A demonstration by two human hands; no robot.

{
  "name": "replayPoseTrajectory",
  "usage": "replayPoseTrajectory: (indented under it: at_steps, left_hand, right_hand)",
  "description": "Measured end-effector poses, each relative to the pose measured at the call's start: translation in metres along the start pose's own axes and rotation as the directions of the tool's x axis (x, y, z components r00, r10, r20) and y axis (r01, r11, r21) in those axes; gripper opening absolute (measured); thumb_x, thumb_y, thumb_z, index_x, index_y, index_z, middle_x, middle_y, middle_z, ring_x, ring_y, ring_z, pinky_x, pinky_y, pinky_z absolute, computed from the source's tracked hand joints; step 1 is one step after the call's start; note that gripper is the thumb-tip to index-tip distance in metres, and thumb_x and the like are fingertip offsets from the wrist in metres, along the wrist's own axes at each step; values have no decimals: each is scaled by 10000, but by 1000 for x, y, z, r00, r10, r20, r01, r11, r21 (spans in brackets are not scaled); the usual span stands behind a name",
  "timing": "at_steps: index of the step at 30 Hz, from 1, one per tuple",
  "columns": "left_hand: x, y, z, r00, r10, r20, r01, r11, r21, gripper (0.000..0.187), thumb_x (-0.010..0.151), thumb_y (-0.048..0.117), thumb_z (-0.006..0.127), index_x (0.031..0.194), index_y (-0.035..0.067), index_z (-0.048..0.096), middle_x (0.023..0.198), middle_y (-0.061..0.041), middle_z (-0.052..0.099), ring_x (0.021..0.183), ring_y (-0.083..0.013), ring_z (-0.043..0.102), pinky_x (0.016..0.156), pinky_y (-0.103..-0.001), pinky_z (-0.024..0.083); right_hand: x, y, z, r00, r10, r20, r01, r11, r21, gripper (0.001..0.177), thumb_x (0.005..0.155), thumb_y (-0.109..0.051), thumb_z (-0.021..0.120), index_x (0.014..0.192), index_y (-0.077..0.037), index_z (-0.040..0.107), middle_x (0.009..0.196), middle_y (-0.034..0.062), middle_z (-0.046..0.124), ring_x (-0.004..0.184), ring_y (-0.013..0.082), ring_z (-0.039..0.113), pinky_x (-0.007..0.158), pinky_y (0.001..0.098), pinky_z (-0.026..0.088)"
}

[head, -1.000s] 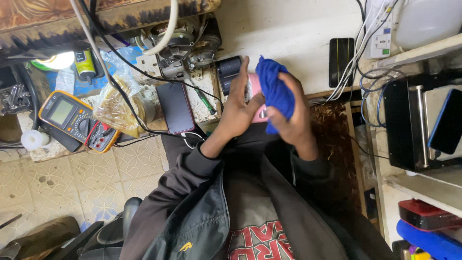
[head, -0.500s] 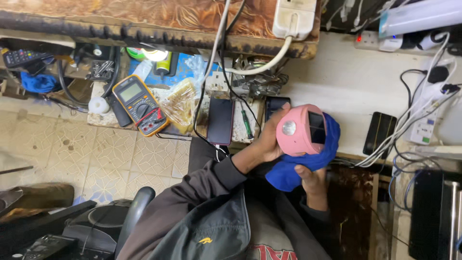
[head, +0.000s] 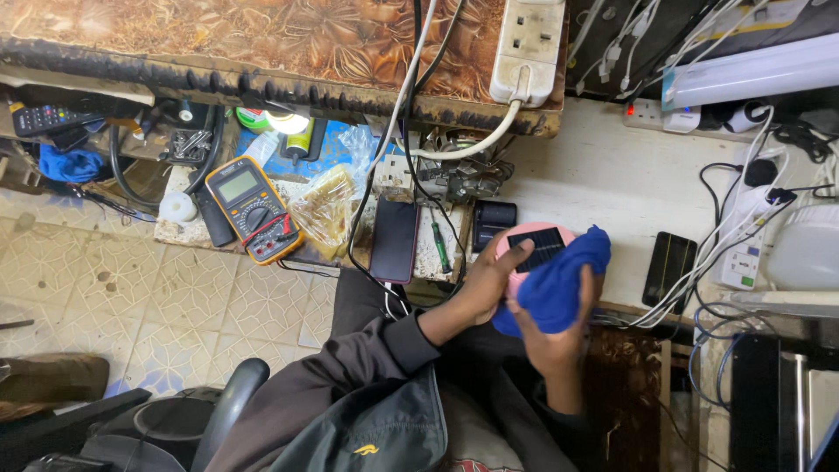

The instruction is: The person sits in a chair and cleans a white cylindrical light fixture with a blue cloth. They then wipe a pink solar-powered device and a black power bank with the same cloth. The person handles each item individually, wiping the surfaces and turning them over before placing them back on the cluttered workbench.

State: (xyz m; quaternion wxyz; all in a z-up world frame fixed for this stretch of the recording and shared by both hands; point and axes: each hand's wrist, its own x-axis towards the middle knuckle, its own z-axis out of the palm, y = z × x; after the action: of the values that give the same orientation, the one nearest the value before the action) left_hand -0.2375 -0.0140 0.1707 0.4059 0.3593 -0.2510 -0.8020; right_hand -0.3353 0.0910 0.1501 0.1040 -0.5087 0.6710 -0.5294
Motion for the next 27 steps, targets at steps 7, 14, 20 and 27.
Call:
replayPoseTrajectory:
  at_steps: [7, 14, 20, 27]
  left_hand:
    - [28, -41, -25, 994, -109, 27, 112, 962, -249, 593, 1016, 282, 727, 1465, 22, 439, 983, -142, 707, 896, -244, 764, 765, -382, 662]
    - [11, -3, -16, 998, 21, 60, -16, 997, -75, 607, 945, 197, 772, 1492, 92, 531, 1174, -149, 676, 1058, -223, 696, 855, -370, 639]
    - [1, 16, -5, 983, -175, 58, 184, 959, -218, 527, 987, 307, 711, 1452, 127, 541, 1099, -171, 733, 893, -315, 771, 656, -468, 654]
    - [6, 18, -7, 973, -226, 47, 231, 950, -210, 534, 962, 342, 733, 1373, 49, 559, 1079, -172, 725, 872, -366, 773, 659, -525, 656]
  right_hand:
    - [10, 21, 23, 940, -335, -61, 323, 935, -145, 689, 818, -310, 841, 1402, -43, 595, 1636, 281, 271, 1504, 485, 221, 1216, 673, 130]
    - [60, 47, -21, 998, -33, -54, 44, 974, 222, 433, 1038, -260, 546, 1379, 4, 588, 1386, 232, 593, 1346, 319, 531, 1169, 503, 381]
    - [105, 47, -53, 971, 239, -21, -238, 945, -225, 717, 1095, -477, 683, 1590, -98, 328, 1508, 322, 429, 1368, 522, 474, 1136, 649, 343]
    - [64, -23, -24, 921, 34, 387, -260, 794, 550, 1121, 851, -519, 804, 1669, -104, 159, 1677, 192, 256, 1559, 315, 243, 1292, 508, 171]
